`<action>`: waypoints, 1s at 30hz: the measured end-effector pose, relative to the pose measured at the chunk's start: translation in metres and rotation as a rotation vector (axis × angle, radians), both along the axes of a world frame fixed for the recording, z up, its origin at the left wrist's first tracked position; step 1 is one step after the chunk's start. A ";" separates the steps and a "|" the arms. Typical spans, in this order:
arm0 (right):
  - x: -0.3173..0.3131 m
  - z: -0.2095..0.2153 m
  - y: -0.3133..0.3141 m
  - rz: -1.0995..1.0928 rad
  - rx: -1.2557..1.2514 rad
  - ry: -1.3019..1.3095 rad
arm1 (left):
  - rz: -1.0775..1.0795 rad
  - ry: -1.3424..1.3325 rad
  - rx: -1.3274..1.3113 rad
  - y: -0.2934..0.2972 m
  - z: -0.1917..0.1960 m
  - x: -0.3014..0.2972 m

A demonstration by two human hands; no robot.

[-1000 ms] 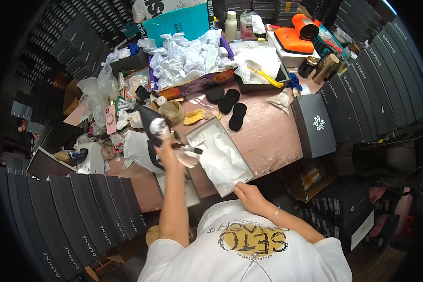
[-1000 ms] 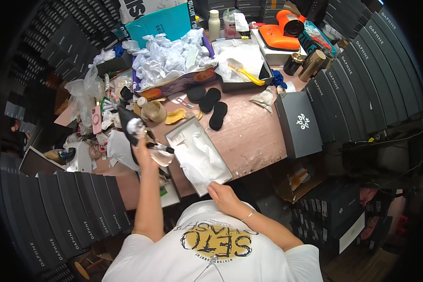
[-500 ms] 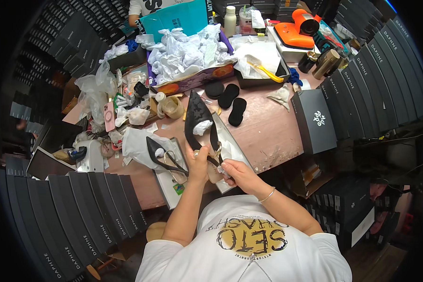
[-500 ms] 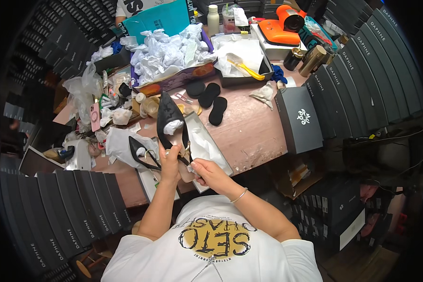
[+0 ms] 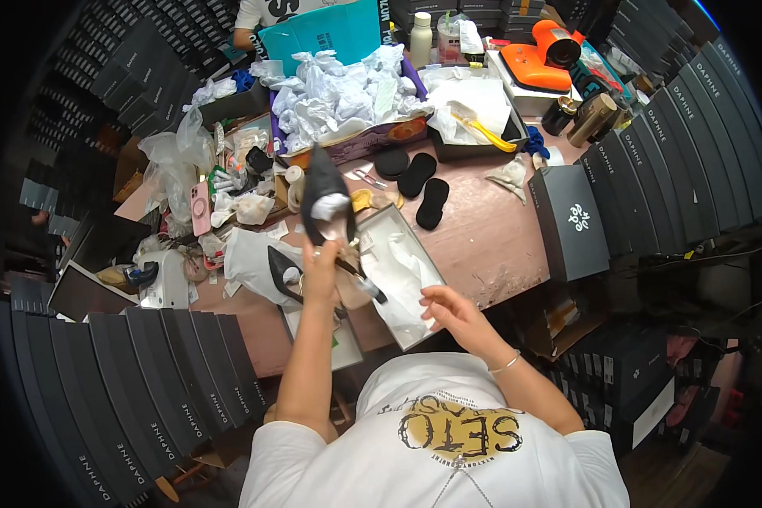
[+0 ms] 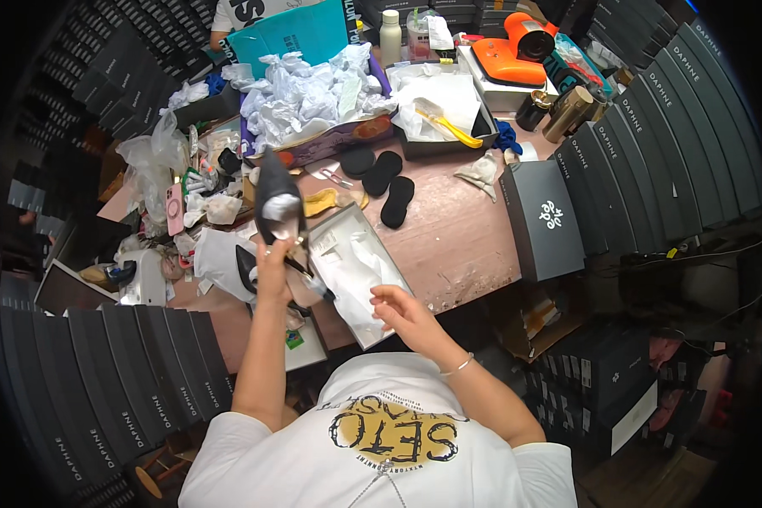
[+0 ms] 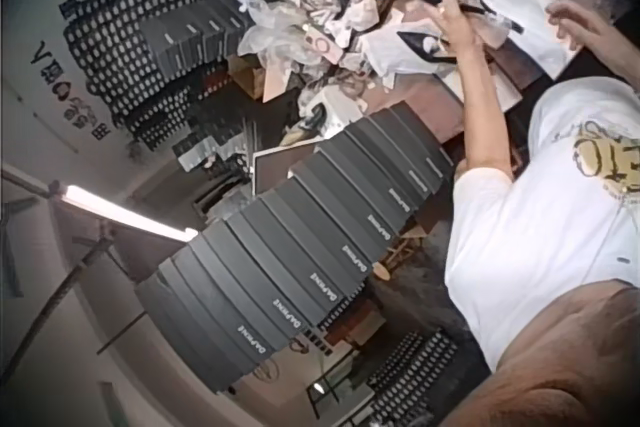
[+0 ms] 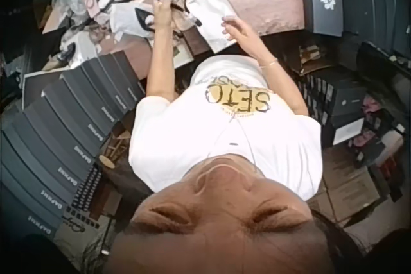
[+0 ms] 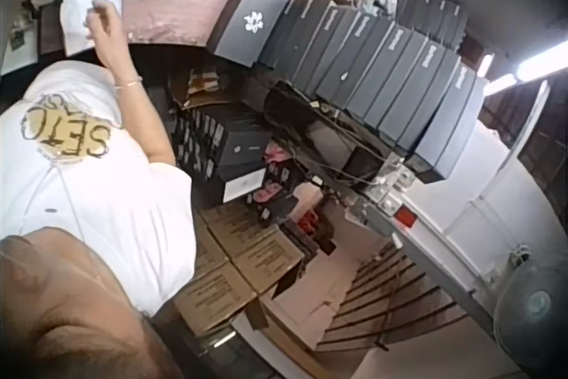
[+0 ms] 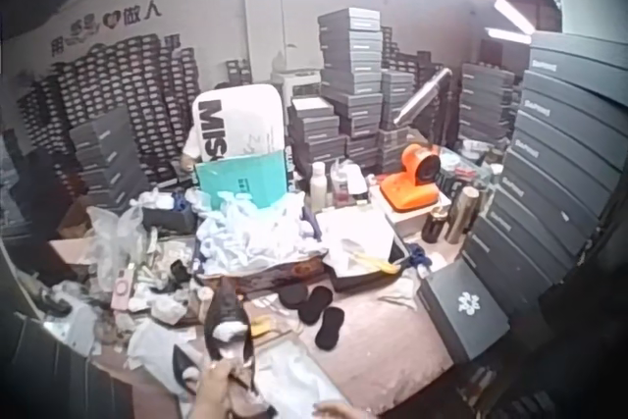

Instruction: Packing a pair of black high-heeled shoes into a shoebox using protective tissue paper.

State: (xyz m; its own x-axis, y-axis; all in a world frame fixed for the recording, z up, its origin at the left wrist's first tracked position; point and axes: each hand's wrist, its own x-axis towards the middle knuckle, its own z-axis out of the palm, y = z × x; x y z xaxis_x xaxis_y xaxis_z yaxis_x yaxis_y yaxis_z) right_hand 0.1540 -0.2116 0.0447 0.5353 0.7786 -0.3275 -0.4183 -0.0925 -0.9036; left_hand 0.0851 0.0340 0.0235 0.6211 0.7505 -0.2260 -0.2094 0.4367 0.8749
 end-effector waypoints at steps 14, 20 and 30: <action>-0.009 -0.083 0.054 0.293 -0.147 0.505 | -0.213 0.440 0.435 -0.056 -0.095 -0.038; -0.017 -0.094 0.042 0.290 -0.221 0.587 | -0.438 0.579 0.119 -0.089 -0.049 -0.100; -0.024 -0.105 0.047 0.266 -0.216 0.582 | -0.137 0.394 0.171 -0.130 -0.068 -0.101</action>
